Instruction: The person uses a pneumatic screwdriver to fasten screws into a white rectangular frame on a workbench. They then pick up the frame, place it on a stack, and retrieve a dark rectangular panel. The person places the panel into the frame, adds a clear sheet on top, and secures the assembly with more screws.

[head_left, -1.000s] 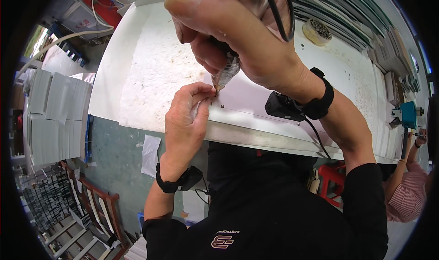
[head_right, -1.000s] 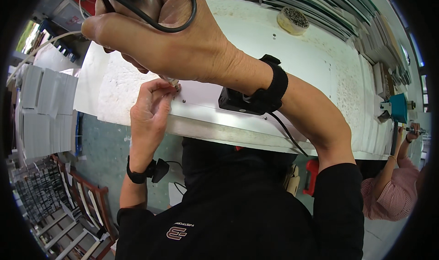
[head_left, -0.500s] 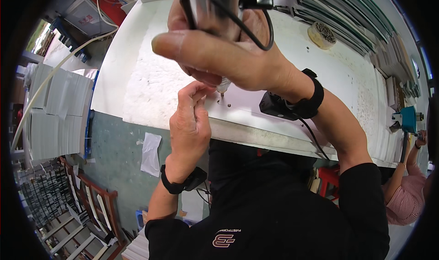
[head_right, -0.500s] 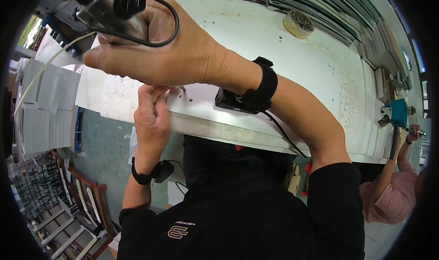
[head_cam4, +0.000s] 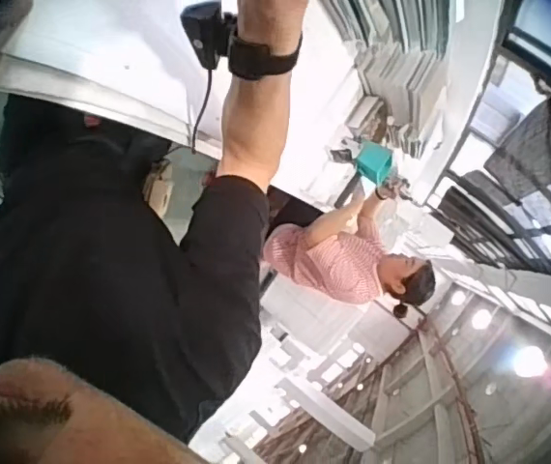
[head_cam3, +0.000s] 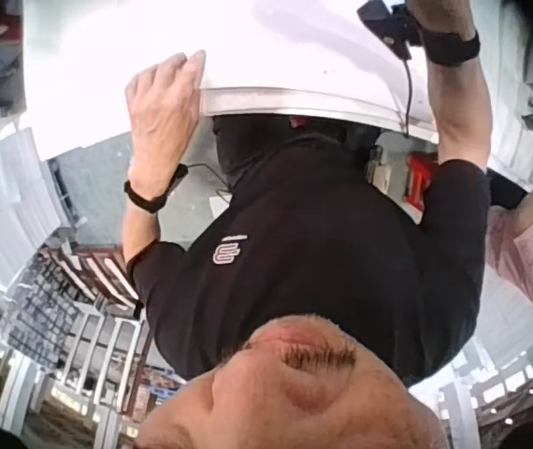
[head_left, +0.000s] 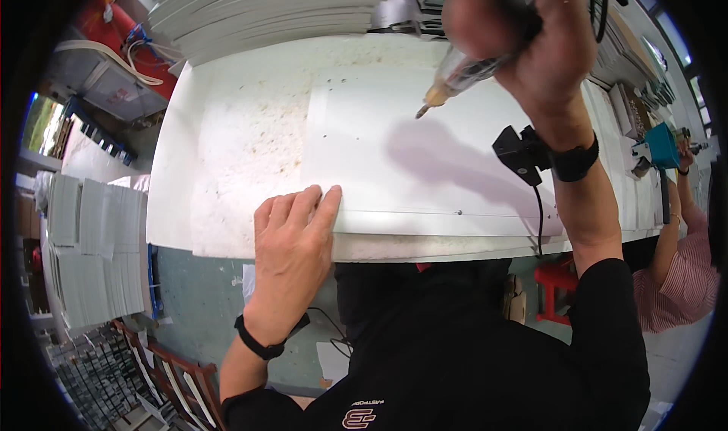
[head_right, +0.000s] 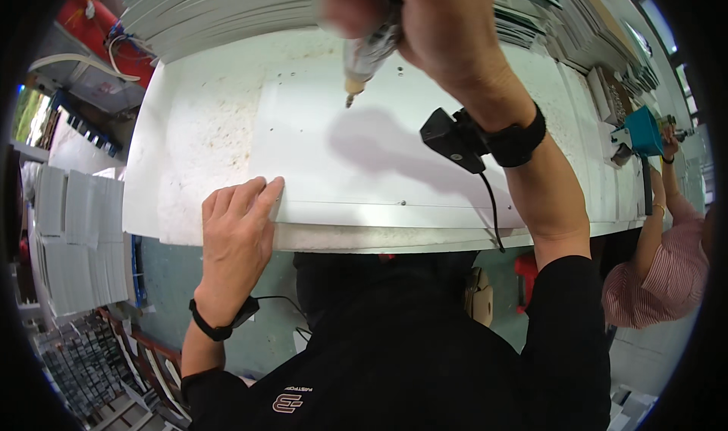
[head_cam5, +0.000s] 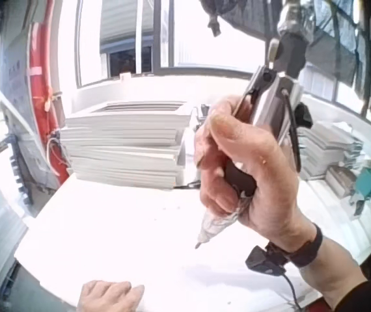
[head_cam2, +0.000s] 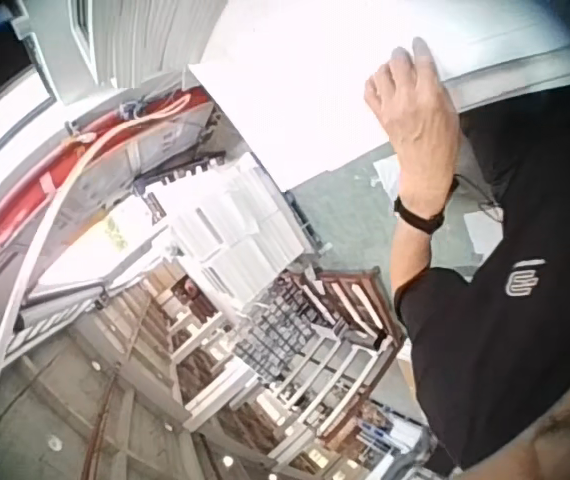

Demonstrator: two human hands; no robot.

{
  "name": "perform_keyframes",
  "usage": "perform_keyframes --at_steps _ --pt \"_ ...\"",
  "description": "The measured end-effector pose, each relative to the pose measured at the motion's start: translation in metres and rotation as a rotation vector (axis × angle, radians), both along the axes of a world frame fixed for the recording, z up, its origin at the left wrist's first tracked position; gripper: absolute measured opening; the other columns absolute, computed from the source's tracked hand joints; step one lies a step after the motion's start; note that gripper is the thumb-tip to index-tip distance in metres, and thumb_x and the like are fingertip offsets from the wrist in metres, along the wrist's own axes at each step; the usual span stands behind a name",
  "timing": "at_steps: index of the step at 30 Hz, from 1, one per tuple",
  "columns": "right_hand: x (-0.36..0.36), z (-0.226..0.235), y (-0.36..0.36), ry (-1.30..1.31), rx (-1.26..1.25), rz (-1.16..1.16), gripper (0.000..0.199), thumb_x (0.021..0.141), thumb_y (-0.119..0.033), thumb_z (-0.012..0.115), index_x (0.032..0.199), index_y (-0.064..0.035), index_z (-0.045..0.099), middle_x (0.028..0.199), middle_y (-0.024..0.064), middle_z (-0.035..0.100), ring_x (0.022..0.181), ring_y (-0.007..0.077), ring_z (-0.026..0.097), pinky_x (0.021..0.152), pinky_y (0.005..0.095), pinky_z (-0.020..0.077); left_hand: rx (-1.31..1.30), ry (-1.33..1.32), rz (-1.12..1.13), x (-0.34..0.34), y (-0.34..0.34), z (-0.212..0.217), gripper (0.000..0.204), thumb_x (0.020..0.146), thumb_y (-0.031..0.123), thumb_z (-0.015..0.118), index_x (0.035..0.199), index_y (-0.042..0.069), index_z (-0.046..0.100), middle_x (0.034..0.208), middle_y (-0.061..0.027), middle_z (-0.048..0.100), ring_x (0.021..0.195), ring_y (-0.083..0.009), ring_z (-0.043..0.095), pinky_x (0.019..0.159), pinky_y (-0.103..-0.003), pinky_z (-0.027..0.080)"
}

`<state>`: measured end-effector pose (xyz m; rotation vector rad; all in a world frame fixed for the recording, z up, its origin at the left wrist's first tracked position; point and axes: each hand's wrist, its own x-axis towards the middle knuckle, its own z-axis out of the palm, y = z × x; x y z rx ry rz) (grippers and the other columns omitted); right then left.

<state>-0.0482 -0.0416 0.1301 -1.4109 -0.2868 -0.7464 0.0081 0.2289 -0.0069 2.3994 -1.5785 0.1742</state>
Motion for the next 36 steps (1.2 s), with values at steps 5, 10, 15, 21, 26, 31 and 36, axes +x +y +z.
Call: perform_keyframes --at_steps 5,10,15,21,26,31,36 --pt "-0.042 -0.015 -0.093 -0.129 -0.102 -0.134 0.026 0.106 -0.031 0.053 0.092 -0.0093 0.050 0.073 0.0005 0.056 0.039 0.0064 0.044 0.037 0.0233 0.0414 0.028 -0.034 -0.318 0.013 -0.088 0.023 0.058 0.081 -0.004 0.064 0.139 -0.003 0.055 0.127 -0.0153 0.061 0.106 -0.0313 0.061 0.100 -0.044 0.048" --pt "-0.060 -0.016 -0.111 -0.140 0.053 -0.231 0.025 0.105 -0.031 0.054 0.094 -0.0091 0.049 0.076 0.0017 0.057 0.039 0.0072 0.044 0.036 0.0239 0.0422 0.202 0.008 -0.424 0.042 -0.173 0.029 0.054 0.092 0.003 0.062 0.145 0.002 0.053 0.115 -0.0147 0.061 0.097 -0.0317 0.061 0.089 -0.040 0.052" --pt "-0.067 -0.017 -0.139 -0.119 0.105 -0.244 0.028 0.104 -0.031 0.055 0.093 -0.0063 0.049 0.075 0.0049 0.057 0.038 0.0093 0.045 0.035 0.0248 0.0423 0.322 0.044 -0.411 0.050 -0.211 0.028 0.055 0.092 0.005 0.063 0.146 0.007 0.053 0.108 -0.0133 0.060 0.094 -0.0311 0.062 0.085 -0.039 0.050" --pt "-0.070 -0.005 -0.154 -0.009 0.164 -0.155 0.038 0.102 -0.036 0.058 0.085 -0.0026 0.053 0.062 0.0053 0.053 0.037 0.0110 0.044 0.038 0.0249 0.0414 0.192 0.081 -0.447 0.059 -0.244 0.042 0.036 0.094 0.007 0.065 0.130 0.006 0.065 0.100 -0.0134 0.065 0.089 -0.0318 0.066 0.082 -0.041 0.051" --pt "-0.075 0.007 -0.150 0.023 0.296 -0.139 0.039 0.099 -0.038 0.062 0.084 -0.0033 0.054 0.068 0.0057 0.056 0.039 0.0111 0.045 0.040 0.0251 0.0409 -0.061 0.164 -0.446 0.077 -0.307 0.039 0.022 0.094 0.007 0.066 0.115 0.002 0.069 0.097 -0.0177 0.067 0.090 -0.0372 0.066 0.080 -0.044 0.052" --pt "-0.070 -0.012 -0.174 -0.073 0.189 -0.056 0.040 0.097 -0.041 0.064 0.083 -0.0044 0.058 0.076 0.0051 0.057 0.043 0.0104 0.048 0.042 0.0243 0.0419 0.036 0.112 -0.463 0.083 -0.337 0.027 0.015 0.092 0.007 0.067 0.105 -0.001 0.067 0.094 -0.0189 0.066 0.091 -0.0422 0.064 0.080 -0.050 0.050" --pt "-0.070 -0.015 -0.177 -0.067 0.171 -0.087 0.042 0.098 -0.043 0.065 0.086 -0.0029 0.062 0.079 0.0049 0.057 0.046 0.0092 0.051 0.045 0.0240 0.0436 0.146 0.031 -0.451 0.079 -0.345 0.036 0.011 0.092 0.007 0.066 0.100 -0.001 0.065 0.091 -0.0213 0.066 0.089 -0.0440 0.064 0.080 -0.051 0.050"
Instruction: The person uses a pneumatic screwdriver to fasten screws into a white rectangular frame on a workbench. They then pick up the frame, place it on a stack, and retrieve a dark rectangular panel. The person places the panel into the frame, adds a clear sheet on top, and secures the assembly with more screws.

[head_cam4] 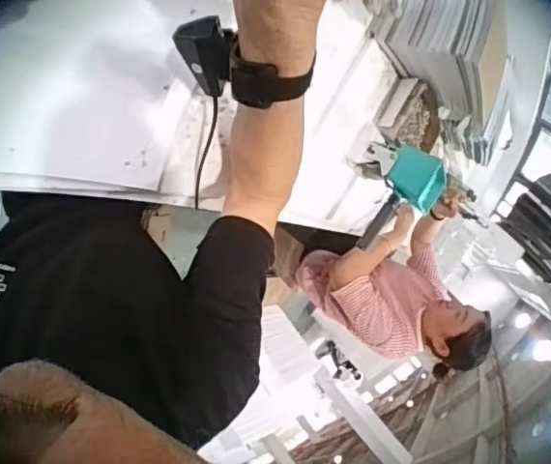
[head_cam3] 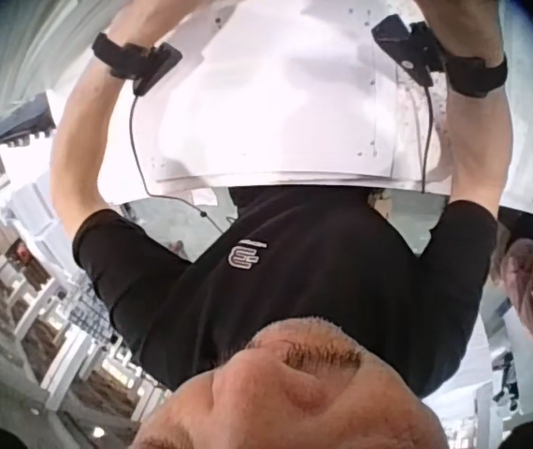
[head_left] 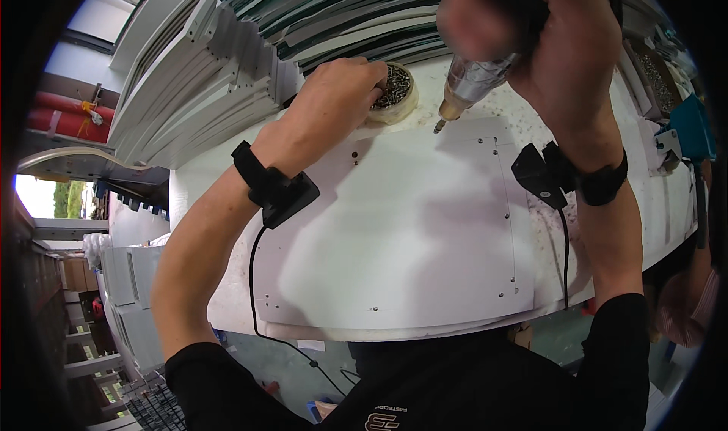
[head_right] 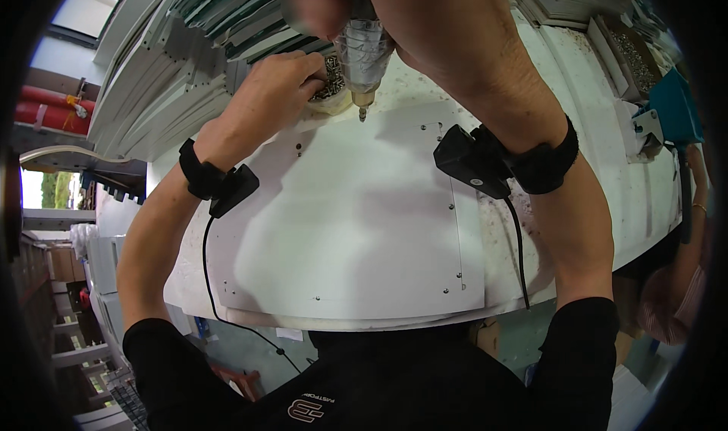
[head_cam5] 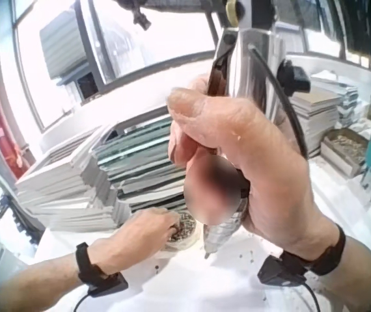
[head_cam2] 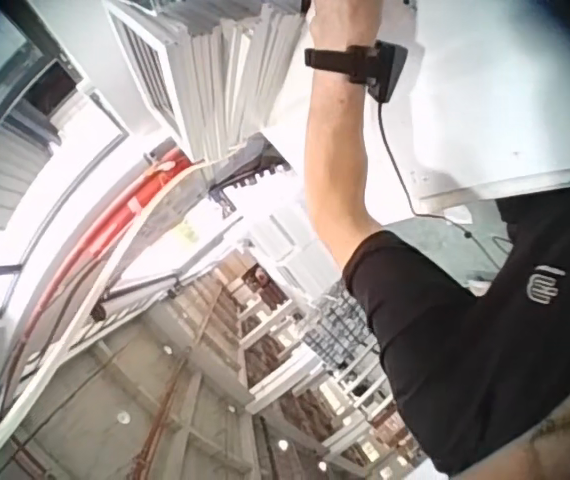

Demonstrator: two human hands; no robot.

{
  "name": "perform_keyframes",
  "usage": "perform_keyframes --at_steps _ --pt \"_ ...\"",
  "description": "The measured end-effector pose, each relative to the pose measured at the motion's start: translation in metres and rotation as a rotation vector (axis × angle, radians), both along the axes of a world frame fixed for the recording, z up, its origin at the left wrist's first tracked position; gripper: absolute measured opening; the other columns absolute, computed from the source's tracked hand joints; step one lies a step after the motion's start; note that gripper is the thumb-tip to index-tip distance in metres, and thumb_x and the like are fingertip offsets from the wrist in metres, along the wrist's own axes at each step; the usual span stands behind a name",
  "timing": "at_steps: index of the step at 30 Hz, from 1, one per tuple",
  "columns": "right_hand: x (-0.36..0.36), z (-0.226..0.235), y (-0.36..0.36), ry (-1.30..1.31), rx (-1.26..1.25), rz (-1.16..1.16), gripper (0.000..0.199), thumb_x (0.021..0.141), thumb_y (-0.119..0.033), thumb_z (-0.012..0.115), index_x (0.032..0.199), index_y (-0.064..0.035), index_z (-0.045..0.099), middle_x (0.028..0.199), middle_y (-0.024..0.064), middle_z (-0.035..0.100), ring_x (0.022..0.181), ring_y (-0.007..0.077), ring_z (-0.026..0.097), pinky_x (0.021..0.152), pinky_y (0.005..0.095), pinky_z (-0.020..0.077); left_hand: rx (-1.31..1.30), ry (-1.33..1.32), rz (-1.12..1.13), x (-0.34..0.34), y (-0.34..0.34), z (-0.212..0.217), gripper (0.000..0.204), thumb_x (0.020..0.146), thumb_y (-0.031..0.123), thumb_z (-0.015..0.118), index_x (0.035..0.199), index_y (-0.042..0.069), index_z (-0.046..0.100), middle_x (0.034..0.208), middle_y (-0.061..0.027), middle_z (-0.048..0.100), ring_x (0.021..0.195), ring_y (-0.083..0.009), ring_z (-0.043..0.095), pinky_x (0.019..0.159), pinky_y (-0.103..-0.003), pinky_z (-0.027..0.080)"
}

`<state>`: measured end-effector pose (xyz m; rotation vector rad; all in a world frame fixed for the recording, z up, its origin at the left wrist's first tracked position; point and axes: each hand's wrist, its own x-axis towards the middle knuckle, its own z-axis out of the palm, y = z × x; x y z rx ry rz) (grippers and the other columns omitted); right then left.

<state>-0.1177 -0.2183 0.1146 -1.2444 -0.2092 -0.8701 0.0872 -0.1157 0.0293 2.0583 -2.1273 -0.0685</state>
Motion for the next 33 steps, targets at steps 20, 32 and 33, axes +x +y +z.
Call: perform_keyframes --at_steps 20,32,33 --pt "0.005 -0.006 0.037 -0.001 -0.127 -0.018 0.037 0.107 -0.039 0.046 0.089 -0.0064 0.046 0.077 0.0025 0.055 0.038 0.0057 0.046 0.035 0.0221 0.0467 0.039 0.490 0.379 -0.013 0.140 0.003 0.012 0.101 0.010 0.064 0.100 -0.001 0.060 0.086 -0.0058 0.066 0.077 -0.0136 0.058 0.074 -0.029 0.049" --pt "0.023 -0.002 0.085 0.027 0.061 0.198 0.028 0.102 -0.029 0.055 0.087 -0.0063 0.046 0.077 0.0074 0.059 0.038 0.0108 0.047 0.034 0.0274 0.0419 -0.169 0.834 0.609 -0.012 0.208 -0.013 0.013 0.101 0.014 0.067 0.099 0.002 0.062 0.090 -0.0029 0.068 0.081 -0.0086 0.062 0.073 -0.025 0.050" --pt "0.027 -0.001 0.087 -0.022 0.025 0.225 0.028 0.103 -0.028 0.053 0.088 -0.0060 0.046 0.077 0.0072 0.059 0.038 0.0107 0.047 0.034 0.0275 0.0425 -0.208 0.891 0.631 -0.014 0.217 -0.012 0.012 0.100 0.014 0.068 0.100 0.003 0.062 0.090 -0.0028 0.068 0.081 -0.0086 0.062 0.072 -0.024 0.050"
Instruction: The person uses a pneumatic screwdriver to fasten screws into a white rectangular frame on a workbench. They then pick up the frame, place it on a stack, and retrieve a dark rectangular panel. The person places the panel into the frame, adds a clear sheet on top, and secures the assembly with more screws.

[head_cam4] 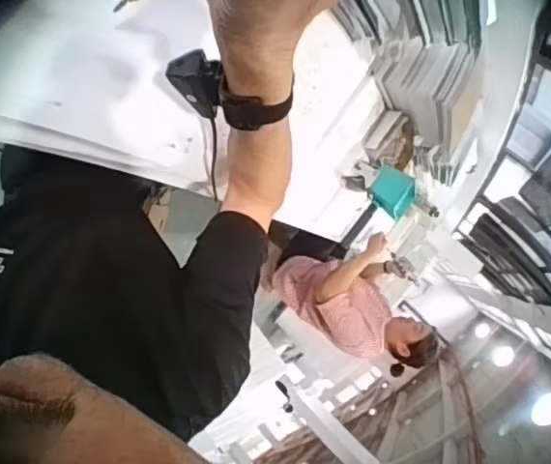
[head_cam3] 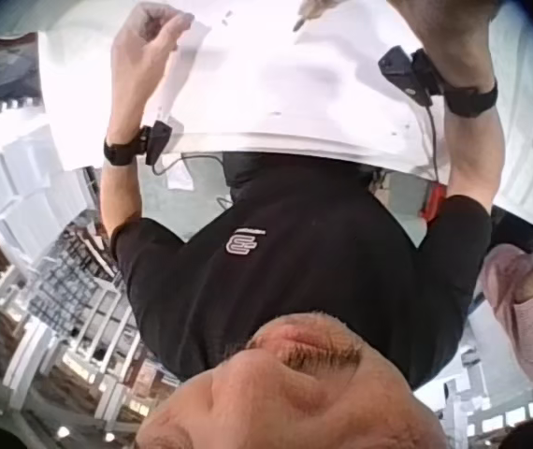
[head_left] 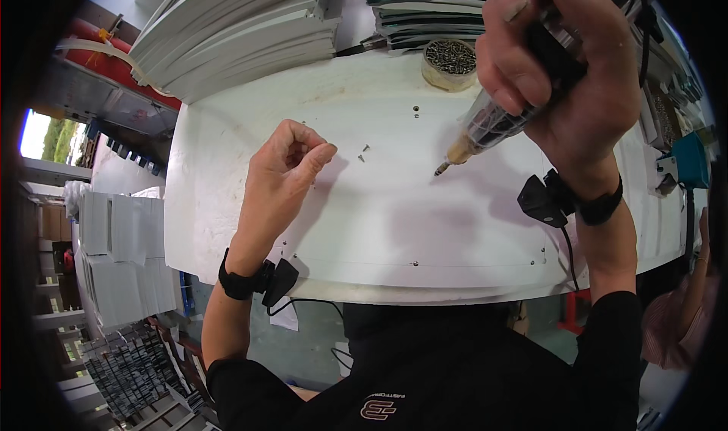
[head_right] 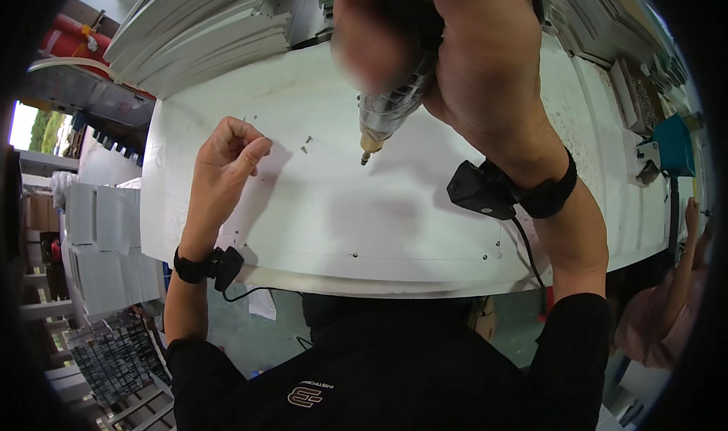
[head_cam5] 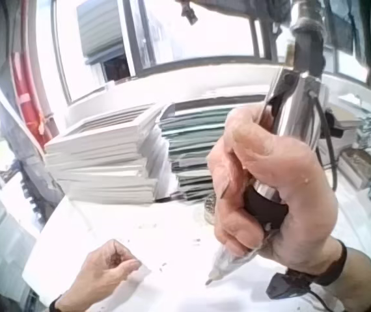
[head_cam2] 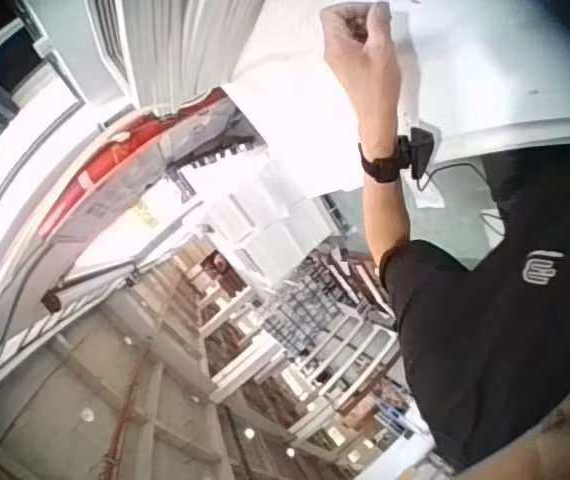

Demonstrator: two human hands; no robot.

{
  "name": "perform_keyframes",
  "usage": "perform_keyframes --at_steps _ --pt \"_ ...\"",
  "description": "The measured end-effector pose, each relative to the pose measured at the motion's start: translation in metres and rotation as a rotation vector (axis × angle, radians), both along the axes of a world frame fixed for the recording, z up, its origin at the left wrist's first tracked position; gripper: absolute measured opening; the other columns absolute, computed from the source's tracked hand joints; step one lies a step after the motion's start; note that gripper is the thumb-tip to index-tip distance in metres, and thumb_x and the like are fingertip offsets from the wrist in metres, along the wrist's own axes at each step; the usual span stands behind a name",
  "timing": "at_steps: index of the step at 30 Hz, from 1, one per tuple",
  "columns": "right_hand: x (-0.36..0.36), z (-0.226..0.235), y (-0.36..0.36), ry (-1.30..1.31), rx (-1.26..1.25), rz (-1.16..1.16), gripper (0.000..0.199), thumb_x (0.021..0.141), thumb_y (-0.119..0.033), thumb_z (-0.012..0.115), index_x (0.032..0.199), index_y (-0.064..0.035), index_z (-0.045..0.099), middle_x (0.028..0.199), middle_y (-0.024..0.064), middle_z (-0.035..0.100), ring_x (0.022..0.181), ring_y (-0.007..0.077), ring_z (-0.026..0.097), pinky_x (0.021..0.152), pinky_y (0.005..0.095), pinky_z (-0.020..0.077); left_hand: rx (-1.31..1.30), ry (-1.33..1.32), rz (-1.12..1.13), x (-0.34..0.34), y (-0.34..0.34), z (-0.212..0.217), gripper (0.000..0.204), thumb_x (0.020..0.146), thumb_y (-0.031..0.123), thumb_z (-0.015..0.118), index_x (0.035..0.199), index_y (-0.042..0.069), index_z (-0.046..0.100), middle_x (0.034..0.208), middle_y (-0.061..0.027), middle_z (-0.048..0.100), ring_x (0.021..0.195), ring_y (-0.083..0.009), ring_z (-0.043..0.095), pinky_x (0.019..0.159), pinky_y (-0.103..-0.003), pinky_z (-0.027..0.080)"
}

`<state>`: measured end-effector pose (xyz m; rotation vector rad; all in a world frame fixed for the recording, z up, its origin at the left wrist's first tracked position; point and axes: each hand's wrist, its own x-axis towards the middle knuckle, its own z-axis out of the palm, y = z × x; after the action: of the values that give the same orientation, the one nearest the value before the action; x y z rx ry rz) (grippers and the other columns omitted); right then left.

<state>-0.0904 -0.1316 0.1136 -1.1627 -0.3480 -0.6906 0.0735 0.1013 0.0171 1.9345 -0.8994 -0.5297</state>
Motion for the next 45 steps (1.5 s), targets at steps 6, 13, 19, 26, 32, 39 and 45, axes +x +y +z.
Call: perform_keyframes --at_steps 6,13,19,26,32,39,45 --pt "0.033 -0.010 0.016 -0.094 0.085 0.163 0.030 0.106 -0.030 0.047 0.089 -0.0047 0.046 0.079 0.0070 0.058 0.038 0.0107 0.047 0.035 0.0276 0.0444 -0.257 0.127 0.239 -0.008 0.060 -0.008 0.011 0.101 0.013 0.067 0.105 0.003 0.064 0.093 -0.0050 0.070 0.087 -0.0110 0.066 0.078 -0.027 0.054" --pt "0.064 0.004 0.071 0.043 0.194 0.186 0.033 0.107 -0.033 0.045 0.090 -0.0044 0.048 0.078 0.0064 0.056 0.040 0.0111 0.047 0.039 0.0275 0.0454 -0.435 0.417 0.237 -0.026 0.089 -0.028 0.015 0.100 0.010 0.069 0.111 0.005 0.061 0.104 -0.0069 0.069 0.094 -0.0130 0.066 0.088 -0.030 0.057" --pt "0.083 0.023 0.105 0.112 0.235 0.176 0.036 0.107 -0.035 0.044 0.090 -0.0041 0.049 0.077 0.0059 0.055 0.041 0.0115 0.046 0.042 0.0275 0.0463 -0.543 0.600 0.197 -0.030 0.089 -0.030 0.021 0.098 0.003 0.069 0.115 0.004 0.057 0.107 -0.0066 0.064 0.103 -0.0144 0.064 0.092 -0.033 0.058" --pt "0.100 0.001 0.106 0.130 0.194 0.187 0.038 0.107 -0.037 0.045 0.087 -0.0056 0.051 0.071 0.0045 0.053 0.040 0.0119 0.045 0.042 0.0280 0.0457 -0.532 0.640 0.192 -0.029 0.089 -0.030 0.026 0.096 0.002 0.070 0.118 0.005 0.056 0.109 -0.0054 0.061 0.103 -0.0137 0.063 0.093 -0.033 0.058" --pt "0.109 -0.007 0.107 0.120 0.239 0.191 0.037 0.108 -0.034 0.045 0.085 -0.0053 0.050 0.072 0.0052 0.054 0.040 0.0117 0.046 0.041 0.0277 0.0463 -0.538 0.655 0.173 -0.027 0.091 -0.033 0.027 0.097 0.005 0.071 0.119 0.005 0.056 0.111 -0.0058 0.061 0.104 -0.0145 0.063 0.094 -0.034 0.059" --pt "0.112 -0.006 0.105 -0.035 0.031 0.233 0.035 0.107 -0.033 0.046 0.086 -0.0046 0.049 0.075 0.0070 0.055 0.041 0.0109 0.047 0.041 0.0269 0.0460 -0.549 0.681 0.173 -0.026 0.091 -0.032 0.026 0.096 0.004 0.071 0.117 0.008 0.056 0.106 -0.0019 0.063 0.099 -0.0114 0.065 0.092 -0.033 0.057" --pt "0.115 0.008 0.127 0.099 -0.002 0.184 0.034 0.100 -0.034 0.060 0.085 -0.0041 0.055 0.068 0.0047 0.056 0.042 0.0092 0.049 0.040 0.0249 0.0420 -0.395 0.189 0.215 -0.019 0.088 -0.032 0.019 0.098 0.001 0.066 0.116 0.004 0.059 0.108 -0.0071 0.068 0.102 -0.0125 0.066 0.088 -0.030 0.056"
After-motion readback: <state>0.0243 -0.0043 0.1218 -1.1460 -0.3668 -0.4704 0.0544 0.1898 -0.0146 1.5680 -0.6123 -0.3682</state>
